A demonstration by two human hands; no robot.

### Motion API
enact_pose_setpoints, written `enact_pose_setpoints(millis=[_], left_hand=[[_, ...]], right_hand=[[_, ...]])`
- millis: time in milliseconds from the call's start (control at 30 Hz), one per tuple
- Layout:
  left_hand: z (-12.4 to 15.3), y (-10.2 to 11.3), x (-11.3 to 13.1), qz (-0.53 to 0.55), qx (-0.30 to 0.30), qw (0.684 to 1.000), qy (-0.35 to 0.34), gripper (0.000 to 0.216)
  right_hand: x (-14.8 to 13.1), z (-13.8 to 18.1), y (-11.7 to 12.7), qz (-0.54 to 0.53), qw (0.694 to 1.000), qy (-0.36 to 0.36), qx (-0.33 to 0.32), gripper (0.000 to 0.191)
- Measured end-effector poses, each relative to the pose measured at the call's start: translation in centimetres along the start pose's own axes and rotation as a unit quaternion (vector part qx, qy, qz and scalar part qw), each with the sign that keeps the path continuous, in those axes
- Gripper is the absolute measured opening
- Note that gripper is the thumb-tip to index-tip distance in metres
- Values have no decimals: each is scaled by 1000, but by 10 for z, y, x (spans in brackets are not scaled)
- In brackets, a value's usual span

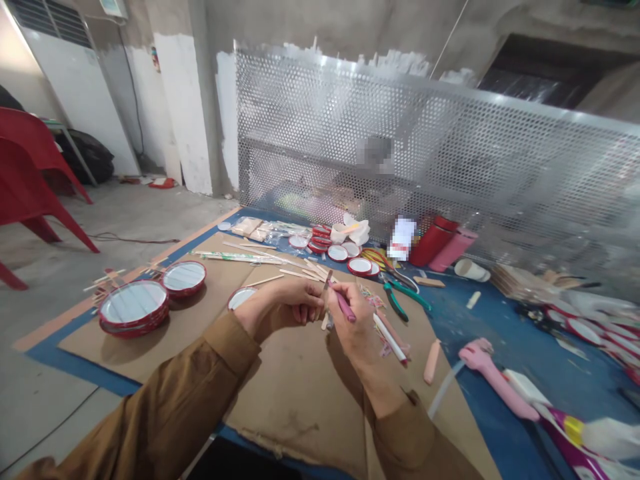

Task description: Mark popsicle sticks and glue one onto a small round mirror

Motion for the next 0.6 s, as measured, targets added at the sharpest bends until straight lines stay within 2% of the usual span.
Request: enact_pose_setpoints(millis=[267,467,600], left_hand=[[0,1,-1,-6,-5,1000,-11,22],[-2,0,-2,-2,-9,1000,-3,24],[-1,1,-2,-4,-9,1000,-7,20]], right_hand=[[0,1,0,-1,1000,3,-11,21],[-4,1,4,-34,999,-16,38,17],[-6,1,5,-36,999,-22,24,19]])
Point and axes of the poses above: each hand's wrist, its own z-axis away from the middle knuckle, its own y-axis out of the back of the hand, x = y × z, the point moved 1 cm from there along -z, towards the middle knuckle, and after that the axes turned 9 degrees about -y, right-handed, at the moved point
